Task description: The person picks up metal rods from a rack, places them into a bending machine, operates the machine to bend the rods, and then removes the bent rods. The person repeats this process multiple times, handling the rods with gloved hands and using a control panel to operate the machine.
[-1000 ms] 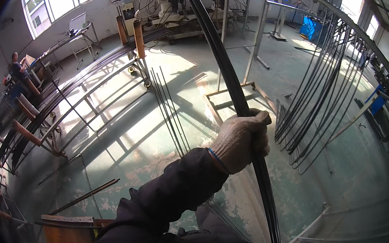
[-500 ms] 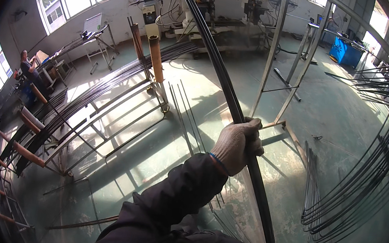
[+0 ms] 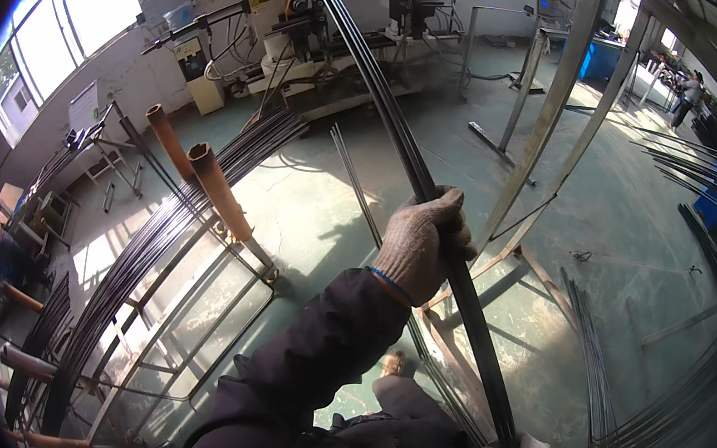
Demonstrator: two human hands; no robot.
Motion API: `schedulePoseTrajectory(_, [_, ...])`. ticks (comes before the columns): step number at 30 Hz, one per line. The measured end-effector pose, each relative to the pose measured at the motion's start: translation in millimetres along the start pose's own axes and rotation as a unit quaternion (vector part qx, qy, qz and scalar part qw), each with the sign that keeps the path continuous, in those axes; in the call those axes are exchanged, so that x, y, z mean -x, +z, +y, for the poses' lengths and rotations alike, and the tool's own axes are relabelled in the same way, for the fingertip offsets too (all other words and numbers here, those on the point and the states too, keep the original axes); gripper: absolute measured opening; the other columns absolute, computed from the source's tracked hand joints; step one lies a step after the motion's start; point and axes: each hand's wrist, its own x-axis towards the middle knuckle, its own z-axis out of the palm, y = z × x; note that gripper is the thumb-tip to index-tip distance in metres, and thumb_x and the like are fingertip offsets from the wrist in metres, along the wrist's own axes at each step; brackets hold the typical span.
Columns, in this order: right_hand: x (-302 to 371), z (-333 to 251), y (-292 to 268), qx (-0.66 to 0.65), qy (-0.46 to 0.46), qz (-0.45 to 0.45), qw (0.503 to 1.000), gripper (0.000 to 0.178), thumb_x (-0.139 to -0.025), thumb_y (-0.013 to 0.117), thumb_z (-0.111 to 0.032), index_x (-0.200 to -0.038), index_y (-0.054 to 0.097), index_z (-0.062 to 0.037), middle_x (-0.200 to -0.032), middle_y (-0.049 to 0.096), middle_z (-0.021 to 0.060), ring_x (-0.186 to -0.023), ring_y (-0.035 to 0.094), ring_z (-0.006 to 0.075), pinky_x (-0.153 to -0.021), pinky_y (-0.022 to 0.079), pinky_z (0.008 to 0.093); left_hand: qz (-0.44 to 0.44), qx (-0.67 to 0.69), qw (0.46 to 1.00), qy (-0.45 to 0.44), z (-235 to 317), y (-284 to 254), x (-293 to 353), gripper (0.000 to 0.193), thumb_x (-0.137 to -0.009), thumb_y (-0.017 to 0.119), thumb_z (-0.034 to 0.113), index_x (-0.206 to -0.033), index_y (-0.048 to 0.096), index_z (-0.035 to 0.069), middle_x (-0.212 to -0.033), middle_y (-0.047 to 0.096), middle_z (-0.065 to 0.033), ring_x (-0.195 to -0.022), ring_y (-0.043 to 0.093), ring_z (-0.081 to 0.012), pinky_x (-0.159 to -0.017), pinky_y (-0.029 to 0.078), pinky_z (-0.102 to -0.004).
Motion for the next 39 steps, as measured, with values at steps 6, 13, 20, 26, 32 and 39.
schedulePoseTrajectory(6, [-194.5,-68.8,47.6,-0.004,0.006,-0.064,0.998,0.034,-0.085,0.094,-0.032,-0.094,0.083,-0.0017,-0.08,0.079,0.0193,-0.077,0.082,0.0348,-0.07,0.063,0.0433,-0.02,-0.012,1.0,-0.013,83.3,-57.9,-191.7,0.015,-0.115,0.068,0.016,-0.103,0.059,0.012,-0.08,0.046,0.0022,-0.066,0.045,-0.0125,-0.064,0.042,-0.0319])
schedulePoseTrajectory(13, [-336.7,-185.8,66.4,-0.006,0.102,-0.058,0.993,0.034,-0.087,0.091,-0.035,-0.097,0.083,-0.0026,-0.081,0.079,0.0179,-0.077,0.081,0.0321,-0.074,0.063,0.0418,-0.041,-0.018,0.993,-0.111,156.8,-55.9,-386.9,0.014,-0.117,0.061,0.013,-0.104,0.056,0.014,-0.078,0.04,0.006,-0.065,0.041,-0.0104,-0.063,0.042,-0.0295])
schedulePoseTrajectory(20, [-444.9,-286.8,101.4,-0.048,0.186,0.07,0.979,0.03,-0.084,0.093,-0.03,-0.094,0.083,-0.0029,-0.081,0.082,0.012,-0.074,0.08,0.0229,-0.071,0.062,0.0384,-0.069,-0.031,0.97,-0.23,162.1,-63.0,-571.2,0.017,-0.115,0.063,0.008,-0.104,0.053,0.016,-0.079,0.037,0.0073,-0.064,0.039,-0.0102,-0.063,0.043,-0.0312])
schedulePoseTrajectory(26, [-534.8,-404.2,154.8,-0.136,0.262,0.15,0.944,0.026,-0.092,0.089,-0.022,-0.1,0.08,0.0008,-0.077,0.077,0.0117,-0.071,0.073,0.019,-0.07,0.058,0.0381,-0.094,-0.054,0.924,-0.367,192.9,-61.9,-704.1,0.018,-0.12,0.057,0.013,-0.103,0.051,0.015,-0.079,0.039,0.0044,-0.064,0.04,-0.0129,-0.062,0.046,-0.035])
schedulePoseTrajectory(32, [-609.9,-487.9,164.7,-0.182,0.316,0.229,0.903,0.017,-0.095,0.083,-0.015,-0.1,0.078,-0.0001,-0.07,0.068,0.0056,-0.063,0.062,0.0118,-0.059,0.049,0.0359,-0.188,-0.02,0.869,-0.457,196.5,-17.2,-800.3,0.017,-0.121,0.057,0.018,-0.106,0.055,0.01,-0.087,0.05,-0.0026,-0.069,0.049,-0.0188,-0.064,0.051,-0.0398])
schedulePoseTrajectory(39, [-733.8,-505.7,138.2,-0.17,0.381,0.288,0.862,0.018,-0.094,0.083,-0.014,-0.104,0.077,0.0006,-0.073,0.067,0.0043,-0.066,0.06,0.0127,-0.061,0.049,0.0356,-0.245,0.0,0.821,-0.517,157.1,44.6,-927.0,0.014,-0.118,0.059,0.015,-0.105,0.055,0.012,-0.085,0.049,-0.0019,-0.069,0.049,-0.0183,-0.065,0.05,-0.039])
